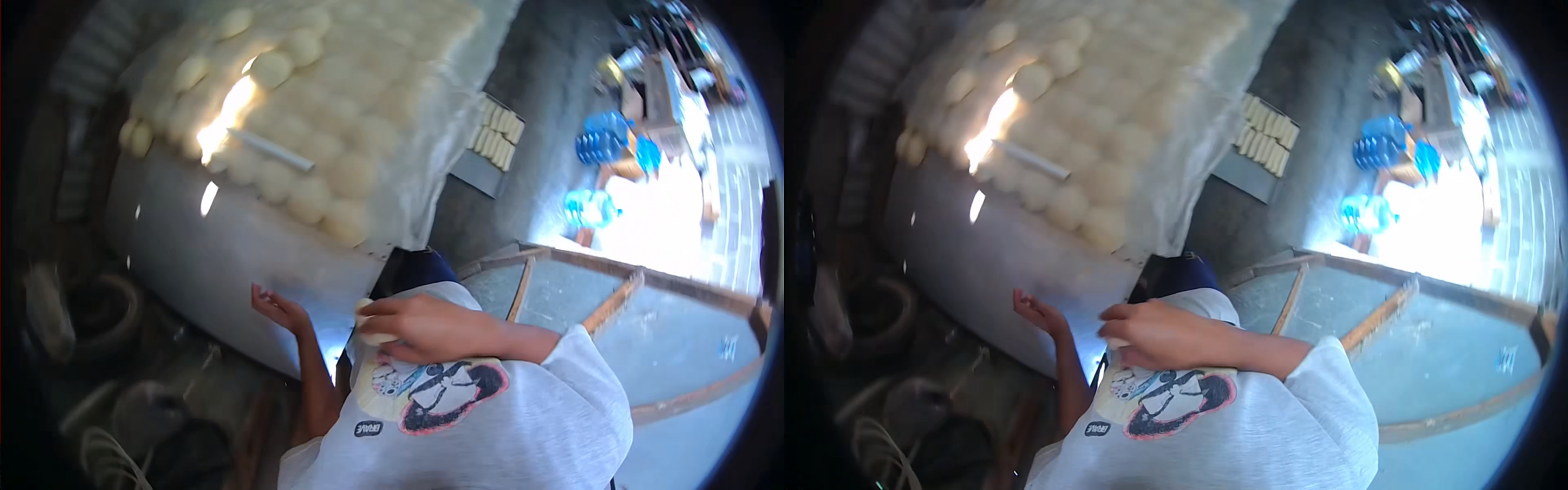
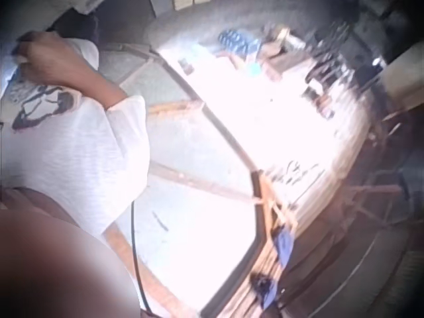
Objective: The person flattens balls of dough using a rolling pin, folds the flattened pieces, and rolls them into cylindrical shapes before placing them on a metal tray.
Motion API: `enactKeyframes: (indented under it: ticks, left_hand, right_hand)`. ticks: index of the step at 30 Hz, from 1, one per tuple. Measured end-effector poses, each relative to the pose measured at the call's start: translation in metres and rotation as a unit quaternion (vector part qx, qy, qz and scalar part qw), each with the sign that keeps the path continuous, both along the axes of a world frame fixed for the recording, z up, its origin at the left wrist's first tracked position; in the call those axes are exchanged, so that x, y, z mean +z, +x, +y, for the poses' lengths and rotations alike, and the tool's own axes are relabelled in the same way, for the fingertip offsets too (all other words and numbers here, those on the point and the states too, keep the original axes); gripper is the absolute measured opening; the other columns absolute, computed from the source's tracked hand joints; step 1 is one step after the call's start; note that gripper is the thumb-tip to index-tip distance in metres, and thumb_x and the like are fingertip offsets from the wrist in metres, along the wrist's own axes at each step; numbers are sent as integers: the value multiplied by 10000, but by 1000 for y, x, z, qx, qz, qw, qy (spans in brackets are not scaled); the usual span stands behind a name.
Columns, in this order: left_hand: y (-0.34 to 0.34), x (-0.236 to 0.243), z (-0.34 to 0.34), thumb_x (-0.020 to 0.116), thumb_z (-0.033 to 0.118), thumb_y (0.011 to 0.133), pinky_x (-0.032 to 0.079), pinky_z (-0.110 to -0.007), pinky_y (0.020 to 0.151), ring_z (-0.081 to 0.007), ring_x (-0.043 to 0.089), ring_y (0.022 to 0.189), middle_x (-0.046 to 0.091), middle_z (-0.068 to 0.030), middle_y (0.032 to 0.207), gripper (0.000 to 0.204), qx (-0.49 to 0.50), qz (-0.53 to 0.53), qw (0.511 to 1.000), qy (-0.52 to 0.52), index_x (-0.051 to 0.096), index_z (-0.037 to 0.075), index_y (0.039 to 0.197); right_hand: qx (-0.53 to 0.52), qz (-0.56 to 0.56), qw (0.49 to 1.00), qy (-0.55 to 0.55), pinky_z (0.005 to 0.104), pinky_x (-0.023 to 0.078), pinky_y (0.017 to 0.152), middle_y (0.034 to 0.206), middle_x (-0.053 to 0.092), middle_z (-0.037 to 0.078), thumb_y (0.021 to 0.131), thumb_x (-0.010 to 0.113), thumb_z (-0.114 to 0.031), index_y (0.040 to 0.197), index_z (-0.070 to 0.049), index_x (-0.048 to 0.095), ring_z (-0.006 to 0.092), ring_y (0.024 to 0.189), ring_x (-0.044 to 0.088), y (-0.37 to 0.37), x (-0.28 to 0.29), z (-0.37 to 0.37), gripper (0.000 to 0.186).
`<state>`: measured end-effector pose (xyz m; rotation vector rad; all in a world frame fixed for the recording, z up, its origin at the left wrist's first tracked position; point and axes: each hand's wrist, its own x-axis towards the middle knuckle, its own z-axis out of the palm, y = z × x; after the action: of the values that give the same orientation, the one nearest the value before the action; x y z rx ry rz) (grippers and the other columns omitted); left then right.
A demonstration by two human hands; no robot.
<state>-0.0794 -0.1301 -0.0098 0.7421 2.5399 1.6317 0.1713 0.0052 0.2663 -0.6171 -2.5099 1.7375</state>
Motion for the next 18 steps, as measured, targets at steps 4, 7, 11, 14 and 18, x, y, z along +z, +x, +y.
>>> enactKeyframes:
  ticks: [4,7,11,14,18]
  left_hand:
    - [-19,39,104,528,252,1055,479,-364,845,-255,572,1010,565,-173,1176,357,-189,73,978,-53,541,-17,1289]
    - [-35,30,175,584,263,1023,491,-396,861,-296,585,1009,573,-190,1148,383,-261,58,960,-79,543,-30,1267]
    - [-68,20,232,704,296,933,499,-434,912,-348,612,1046,607,-215,1150,512,-128,90,947,-282,534,-67,1251]
    - [-49,26,251,774,305,845,523,-444,903,-374,664,989,658,-243,1129,608,-117,76,920,-366,523,-82,1243]
    - [-107,17,249,701,203,835,546,-437,844,-357,694,902,674,-251,1077,544,-122,29,893,-432,492,-91,1242]
  right_hand:
    - [-237,-104,964,61,445,555,854,1073,695,211,800,701,-95,1100,5,698,390,954,690,104,14,25,316]
    - [-416,-216,882,45,451,554,840,940,714,227,767,717,-105,1040,-2,728,406,924,699,172,-18,58,292]
    - [-540,-277,793,49,473,547,859,953,713,256,779,695,-116,1052,-16,733,417,947,698,273,-127,126,294]
    - [-609,-383,686,113,477,556,865,984,721,261,812,678,-145,1087,-4,736,395,980,710,354,-247,181,315]
    - [-619,-477,624,21,508,545,902,1035,714,258,843,649,-129,1032,3,731,428,1010,686,433,-443,186,245]
